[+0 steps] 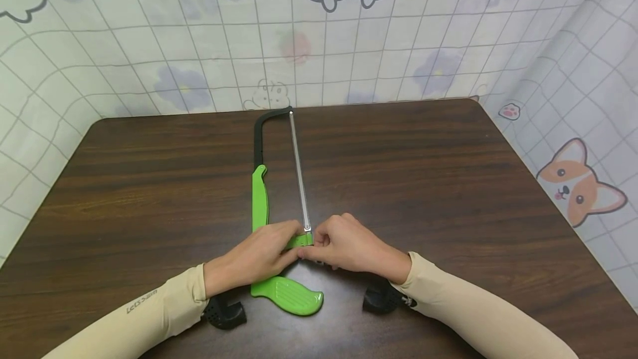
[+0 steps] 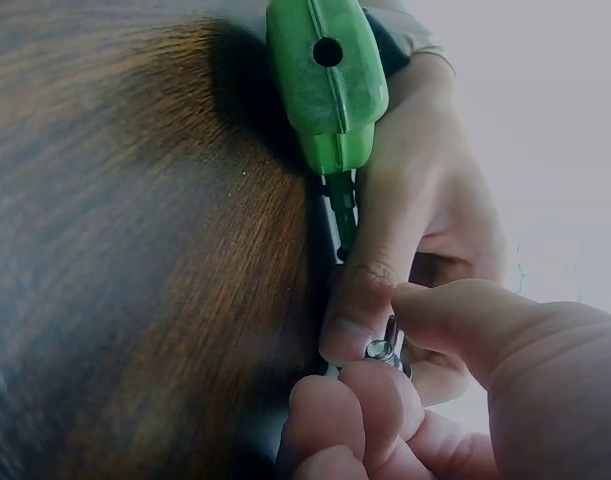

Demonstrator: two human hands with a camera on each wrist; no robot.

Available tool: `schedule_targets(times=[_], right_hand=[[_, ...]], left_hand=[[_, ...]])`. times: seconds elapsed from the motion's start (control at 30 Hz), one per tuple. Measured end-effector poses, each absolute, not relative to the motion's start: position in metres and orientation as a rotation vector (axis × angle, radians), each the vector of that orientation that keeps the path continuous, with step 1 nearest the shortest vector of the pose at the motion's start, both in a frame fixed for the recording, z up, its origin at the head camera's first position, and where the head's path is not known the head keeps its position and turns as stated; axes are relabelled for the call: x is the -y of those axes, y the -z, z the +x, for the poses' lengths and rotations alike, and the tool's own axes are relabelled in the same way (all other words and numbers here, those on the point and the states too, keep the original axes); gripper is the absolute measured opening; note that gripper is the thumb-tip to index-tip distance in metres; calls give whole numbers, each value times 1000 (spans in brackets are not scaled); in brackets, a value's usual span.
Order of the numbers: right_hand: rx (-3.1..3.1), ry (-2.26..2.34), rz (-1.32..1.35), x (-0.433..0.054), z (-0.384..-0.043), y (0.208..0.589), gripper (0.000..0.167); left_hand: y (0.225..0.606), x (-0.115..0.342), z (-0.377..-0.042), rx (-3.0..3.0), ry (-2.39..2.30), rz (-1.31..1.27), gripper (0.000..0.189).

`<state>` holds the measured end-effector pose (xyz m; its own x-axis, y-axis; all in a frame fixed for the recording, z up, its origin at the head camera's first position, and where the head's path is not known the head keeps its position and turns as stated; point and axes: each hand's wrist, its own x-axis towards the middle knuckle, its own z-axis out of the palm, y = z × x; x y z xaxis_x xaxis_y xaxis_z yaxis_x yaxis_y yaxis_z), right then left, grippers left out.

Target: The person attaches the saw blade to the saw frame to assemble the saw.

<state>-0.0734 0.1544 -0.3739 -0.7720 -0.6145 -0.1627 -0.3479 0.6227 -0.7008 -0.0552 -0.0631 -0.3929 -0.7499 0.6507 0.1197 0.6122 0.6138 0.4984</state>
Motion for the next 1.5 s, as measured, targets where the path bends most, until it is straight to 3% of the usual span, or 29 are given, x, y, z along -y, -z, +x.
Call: schedule_targets(times=[1.5], right_hand=[[-2289, 1011, -669, -156, -77, 375, 47]], left_hand=[[394, 64, -56, -2778, -803, 1101, 15]])
